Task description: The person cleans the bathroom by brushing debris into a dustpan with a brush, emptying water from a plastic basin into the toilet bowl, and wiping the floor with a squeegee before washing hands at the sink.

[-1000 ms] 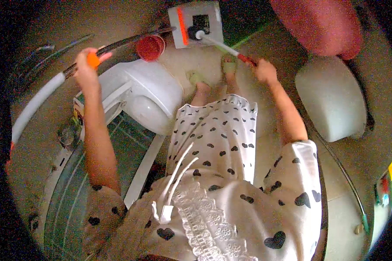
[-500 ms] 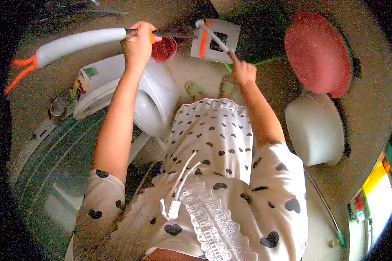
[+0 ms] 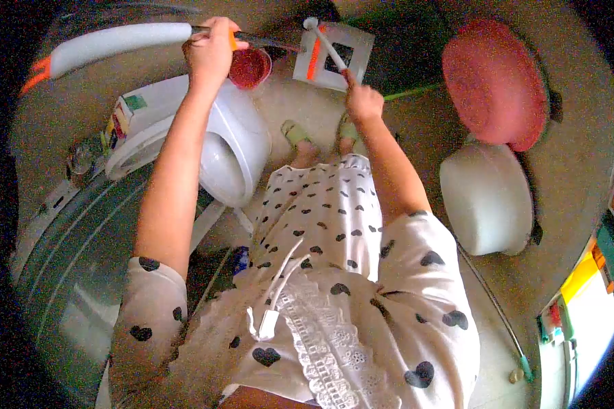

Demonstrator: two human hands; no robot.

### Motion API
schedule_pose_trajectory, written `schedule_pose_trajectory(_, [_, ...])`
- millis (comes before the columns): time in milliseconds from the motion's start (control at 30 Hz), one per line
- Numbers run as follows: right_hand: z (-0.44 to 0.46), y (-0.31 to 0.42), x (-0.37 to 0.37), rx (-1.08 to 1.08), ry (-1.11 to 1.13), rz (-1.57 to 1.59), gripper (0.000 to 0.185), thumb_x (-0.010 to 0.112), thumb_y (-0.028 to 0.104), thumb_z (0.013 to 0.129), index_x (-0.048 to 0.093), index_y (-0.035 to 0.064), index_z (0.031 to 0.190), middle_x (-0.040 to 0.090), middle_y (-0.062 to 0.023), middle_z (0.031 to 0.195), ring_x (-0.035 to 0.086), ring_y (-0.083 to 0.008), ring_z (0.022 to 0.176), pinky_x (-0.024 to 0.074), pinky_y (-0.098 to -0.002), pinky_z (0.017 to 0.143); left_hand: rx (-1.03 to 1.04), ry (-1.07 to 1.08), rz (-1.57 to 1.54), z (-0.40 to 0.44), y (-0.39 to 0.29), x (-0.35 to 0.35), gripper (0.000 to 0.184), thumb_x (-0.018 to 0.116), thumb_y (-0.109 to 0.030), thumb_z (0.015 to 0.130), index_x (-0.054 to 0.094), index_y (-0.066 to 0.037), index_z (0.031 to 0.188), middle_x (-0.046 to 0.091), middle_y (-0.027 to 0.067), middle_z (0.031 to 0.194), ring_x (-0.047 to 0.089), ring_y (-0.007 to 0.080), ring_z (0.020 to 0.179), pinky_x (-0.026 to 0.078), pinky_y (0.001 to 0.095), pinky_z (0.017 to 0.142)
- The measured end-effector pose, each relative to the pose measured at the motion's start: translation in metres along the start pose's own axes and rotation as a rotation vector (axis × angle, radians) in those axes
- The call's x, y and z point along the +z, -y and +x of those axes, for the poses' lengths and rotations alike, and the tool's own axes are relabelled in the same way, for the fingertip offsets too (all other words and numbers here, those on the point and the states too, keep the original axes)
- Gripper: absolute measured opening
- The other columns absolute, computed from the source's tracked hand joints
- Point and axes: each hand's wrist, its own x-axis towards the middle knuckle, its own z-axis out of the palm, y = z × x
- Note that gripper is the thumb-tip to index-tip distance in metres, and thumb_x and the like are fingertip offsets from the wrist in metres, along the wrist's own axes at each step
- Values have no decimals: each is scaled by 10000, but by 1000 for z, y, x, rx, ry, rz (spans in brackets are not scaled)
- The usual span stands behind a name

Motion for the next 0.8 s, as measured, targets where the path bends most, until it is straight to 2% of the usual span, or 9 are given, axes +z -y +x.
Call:
schedule_pose_trajectory(33, [12, 6, -7, 29, -26, 107, 363, 360, 300, 882, 388, 332, 1243, 614, -173, 815, 592, -350, 735, 473, -454, 635, 0, -8, 15, 4, 2, -4, 275, 474, -221, 752, 597, 21, 704, 611, 90, 596, 620, 183, 533, 473, 289, 552])
schedule_pose_trajectory(167, [-31, -17, -4, 126, 44, 209, 371, 359, 359, 880, 387, 333, 1249, 609, -183, 820, 583, -370, 751, 468, -463, 653, -49, -5, 61, -11, 9, -6, 287, 437, -209, 787, 581, 32, 731, 610, 97, 668, 635, 213, 578, 478, 289, 545])
schedule_pose_trajectory(267, [-43, -29, -6, 135, 4, 167, 361, 349, 358, 885, 398, 325, 1241, 611, -182, 816, 585, -371, 749, 470, -463, 647, 64, 32, 135, -16, 10, 3, 296, 427, -213, 797, 572, 31, 714, 608, 93, 669, 629, 213, 554, 480, 280, 541])
schedule_pose_trajectory(333, [-15, -20, -2, 53, 6, 73, 391, 368, 305, 881, 337, 329, 1270, 612, -180, 802, 591, -359, 719, 475, -456, 630, 51, 94, 124, -11, 7, 1, 309, 472, -287, 814, 578, 3, 813, 617, 94, 804, 636, 190, 629, 487, 274, 585])
schedule_pose_trajectory(433, [13, 4, 10, -31, -10, -46, 473, 390, 244, 870, 239, 367, 1300, 612, -183, 773, 598, -351, 676, 479, -445, 593, 94, -68, 51, -10, -5, 2, 257, 512, -188, 798, 544, 8, 635, 560, 80, 521, 555, 173, 440, 434, 306, 443])
schedule_pose_trajectory(567, [-26, -22, 11, -39, 0, -90, 521, 389, 223, 867, 188, 389, 1318, 615, -167, 751, 601, -338, 647, 480, -446, 567, 117, -88, -84, 4, -5, 7, 272, 464, -209, 796, 544, -1, 639, 537, 68, 511, 557, 168, 452, 443, 302, 462])
schedule_pose_trajectory(733, [-73, -63, 18, -100, 97, -274, 677, 433, 118, 795, 133, 373, 1347, 618, -164, 747, 608, -323, 641, 482, -434, 548, 85, -14, 114, 2, -5, 4, 261, 480, -214, 788, 545, -8, 641, 537, 65, 494, 572, 183, 458, 449, 317, 473])
schedule_pose_trajectory(767, [-60, -63, 18, -154, 178, -364, 874, 540, 77, 718, 9, 322, 1366, 623, -136, 767, 621, -274, 657, 488, -393, 563, 88, -17, 119, 3, 1, 4, 261, 478, -214, 788, 548, -8, 644, 539, 69, 496, 574, 187, 459, 451, 321, 476])
schedule_pose_trajectory(800, [-46, -65, 30, -183, 87, -486, 877, 536, 56, 733, -15, 304, 1370, 623, -132, 769, 621, -255, 656, 486, -382, 560, 92, -19, 125, 2, 4, 5, 260, 477, -215, 788, 550, -8, 648, 542, 73, 498, 576, 190, 459, 452, 324, 479])
